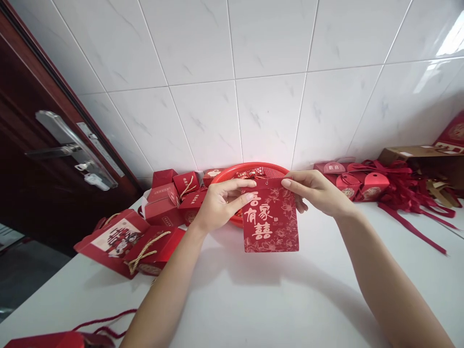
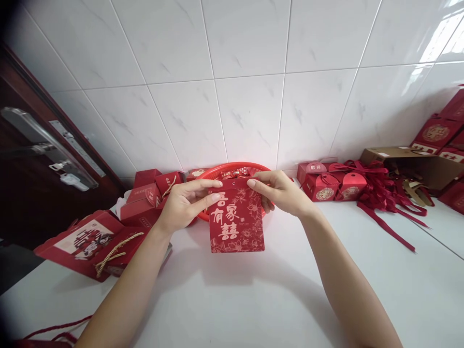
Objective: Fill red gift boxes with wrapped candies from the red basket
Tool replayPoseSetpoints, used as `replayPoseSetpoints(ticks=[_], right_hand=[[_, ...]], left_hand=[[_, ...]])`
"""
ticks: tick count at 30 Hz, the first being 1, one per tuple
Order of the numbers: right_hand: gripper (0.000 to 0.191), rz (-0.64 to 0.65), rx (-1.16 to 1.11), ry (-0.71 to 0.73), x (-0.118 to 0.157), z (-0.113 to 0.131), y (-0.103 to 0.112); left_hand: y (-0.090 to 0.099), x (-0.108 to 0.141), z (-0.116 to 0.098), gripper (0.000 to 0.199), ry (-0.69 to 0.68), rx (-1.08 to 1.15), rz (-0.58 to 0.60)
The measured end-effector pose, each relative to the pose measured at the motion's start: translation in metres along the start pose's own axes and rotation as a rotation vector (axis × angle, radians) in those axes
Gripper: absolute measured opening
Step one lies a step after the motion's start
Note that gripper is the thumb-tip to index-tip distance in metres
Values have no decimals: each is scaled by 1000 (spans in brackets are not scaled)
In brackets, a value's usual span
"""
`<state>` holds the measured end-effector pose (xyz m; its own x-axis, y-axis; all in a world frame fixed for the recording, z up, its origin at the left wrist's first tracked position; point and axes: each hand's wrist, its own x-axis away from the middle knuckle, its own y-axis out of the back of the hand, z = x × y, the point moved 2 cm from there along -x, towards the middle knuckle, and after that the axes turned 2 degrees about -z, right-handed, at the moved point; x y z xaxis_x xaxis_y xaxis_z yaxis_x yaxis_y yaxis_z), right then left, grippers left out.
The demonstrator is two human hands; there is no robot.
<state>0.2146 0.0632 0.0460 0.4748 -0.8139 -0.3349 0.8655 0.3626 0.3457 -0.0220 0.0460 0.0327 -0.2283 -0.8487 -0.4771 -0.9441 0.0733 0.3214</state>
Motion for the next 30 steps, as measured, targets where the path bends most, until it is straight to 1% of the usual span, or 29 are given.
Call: replayPoseSetpoints(ticks=[2,5,7,9,12,14,15,16,17,18,20,22,23,25,26,30], right_hand=[[45,5,12,11,-1,0,-1],[44,-6,8,48,-2,0,-3],[44,-18,17,76,-2,1,-5],[43,-25,42,101,-2,3,-5],[45,-1,92,125,3,8,0],[45,2,127,113,12,12,12],[44,-24,145,97,19,14,22],[42,-79,161,76,27,14,35],[40,-167,174,57,37,14,50],[38,-287,195,26,48,13,67],[34,-551,224,-23,72,6,102],[23,-771,277,-150,96,-8,132],[17,-890,293,-239,107,-18,144],[15,-1080,331,-451,125,-42,160],[15,-1135,348,-496,132,-54,164],[16,-1226,412,-604,146,-96,170]], left_hand=[[0,-1,0,35,-10,0,-3],[1,-4,3,38,-31,37,-74],[1,-6,5,41,-8,65,-120],[-2,-7,8,39,31,99,-130],[-8,-7,9,38,59,153,-106],[-15,-6,9,43,70,175,-40],[-18,-5,9,48,71,179,8],[-22,-5,10,53,70,177,57],[-25,-5,12,56,69,165,103],[-29,-5,15,55,71,143,141],[-34,-7,24,47,89,96,191],[-39,-9,36,41,127,71,217],[-41,-10,42,41,148,64,229],[-43,-12,51,40,191,49,257],[-44,-12,53,40,209,38,277],[-45,-12,54,36,239,-4,353]])
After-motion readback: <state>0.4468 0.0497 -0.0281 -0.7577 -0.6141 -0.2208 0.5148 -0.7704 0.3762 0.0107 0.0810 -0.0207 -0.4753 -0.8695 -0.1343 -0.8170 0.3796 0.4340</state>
